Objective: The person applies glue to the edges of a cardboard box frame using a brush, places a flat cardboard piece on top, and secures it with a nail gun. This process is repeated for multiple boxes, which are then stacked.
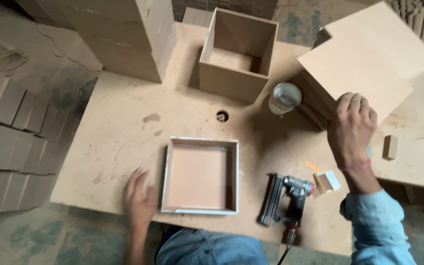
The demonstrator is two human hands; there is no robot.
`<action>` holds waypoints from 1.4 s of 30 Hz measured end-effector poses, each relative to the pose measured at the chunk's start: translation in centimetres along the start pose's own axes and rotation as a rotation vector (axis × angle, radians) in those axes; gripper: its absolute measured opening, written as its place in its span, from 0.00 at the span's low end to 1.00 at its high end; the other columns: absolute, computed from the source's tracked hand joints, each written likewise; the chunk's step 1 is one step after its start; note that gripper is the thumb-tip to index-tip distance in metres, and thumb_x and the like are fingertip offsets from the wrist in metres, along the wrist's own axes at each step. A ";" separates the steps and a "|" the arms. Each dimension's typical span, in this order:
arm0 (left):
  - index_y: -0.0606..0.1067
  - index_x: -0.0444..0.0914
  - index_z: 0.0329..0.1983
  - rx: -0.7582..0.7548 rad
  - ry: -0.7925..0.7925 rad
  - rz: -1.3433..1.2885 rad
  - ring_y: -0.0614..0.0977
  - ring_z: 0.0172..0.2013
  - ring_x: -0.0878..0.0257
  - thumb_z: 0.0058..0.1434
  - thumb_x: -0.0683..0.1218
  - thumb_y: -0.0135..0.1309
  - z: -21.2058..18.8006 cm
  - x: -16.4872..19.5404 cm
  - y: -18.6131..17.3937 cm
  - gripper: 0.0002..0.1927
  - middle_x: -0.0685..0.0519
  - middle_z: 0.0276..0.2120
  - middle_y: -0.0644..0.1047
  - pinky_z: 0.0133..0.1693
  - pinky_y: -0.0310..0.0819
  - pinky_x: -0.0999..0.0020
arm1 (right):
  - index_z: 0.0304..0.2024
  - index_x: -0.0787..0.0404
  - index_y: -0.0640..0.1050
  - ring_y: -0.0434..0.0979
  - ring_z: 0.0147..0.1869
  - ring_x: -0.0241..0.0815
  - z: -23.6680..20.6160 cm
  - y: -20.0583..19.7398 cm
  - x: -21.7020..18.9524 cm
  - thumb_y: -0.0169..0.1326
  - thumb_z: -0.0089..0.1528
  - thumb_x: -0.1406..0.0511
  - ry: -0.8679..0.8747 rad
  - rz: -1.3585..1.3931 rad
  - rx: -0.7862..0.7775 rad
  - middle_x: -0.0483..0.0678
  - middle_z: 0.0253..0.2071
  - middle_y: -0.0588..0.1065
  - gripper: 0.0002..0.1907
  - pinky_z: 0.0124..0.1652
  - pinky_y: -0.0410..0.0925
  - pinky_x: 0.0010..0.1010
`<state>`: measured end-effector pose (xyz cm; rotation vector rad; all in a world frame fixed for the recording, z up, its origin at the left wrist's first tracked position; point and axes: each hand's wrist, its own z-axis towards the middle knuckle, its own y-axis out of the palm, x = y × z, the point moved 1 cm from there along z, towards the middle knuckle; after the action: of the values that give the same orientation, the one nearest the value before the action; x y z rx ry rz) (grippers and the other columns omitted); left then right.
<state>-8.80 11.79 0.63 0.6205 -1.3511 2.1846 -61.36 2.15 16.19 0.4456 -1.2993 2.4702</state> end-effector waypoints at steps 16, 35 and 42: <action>0.38 0.29 0.78 -0.689 -0.022 -0.573 0.61 0.74 0.41 0.53 0.52 0.68 -1.6 1.1 -1.7 0.63 0.33 0.75 0.53 0.70 0.60 0.55 | 0.59 0.66 0.76 0.72 0.44 0.29 -14.6 -11.0 -24.3 0.54 0.67 0.68 0.918 1.466 -0.287 0.45 0.44 0.78 0.18 0.44 0.68 0.23; 0.40 0.27 0.76 -0.711 0.047 -0.357 0.52 0.74 0.37 0.54 0.56 0.69 -5.0 -4.3 1.3 0.63 0.29 0.75 0.43 0.70 0.53 0.53 | 0.62 0.67 0.76 0.83 0.51 0.49 -18.2 -6.1 -29.7 0.55 0.64 0.65 0.919 1.131 -0.567 0.62 0.48 0.82 0.23 0.53 0.72 0.32; 0.59 0.28 0.71 -0.454 0.131 -0.291 0.68 0.67 0.37 0.54 0.53 0.70 -7.3 -4.0 1.0 0.49 0.31 0.71 0.60 0.62 0.71 0.54 | 0.64 0.71 0.69 0.79 0.57 0.49 -21.6 -5.9 -25.4 0.61 0.62 0.64 0.660 1.293 -0.444 0.61 0.55 0.76 0.31 0.54 0.73 0.36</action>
<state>-7.23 17.36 -5.41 0.4544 -1.5116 1.5891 -38.77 19.99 -1.54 -1.6350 -2.0192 2.4851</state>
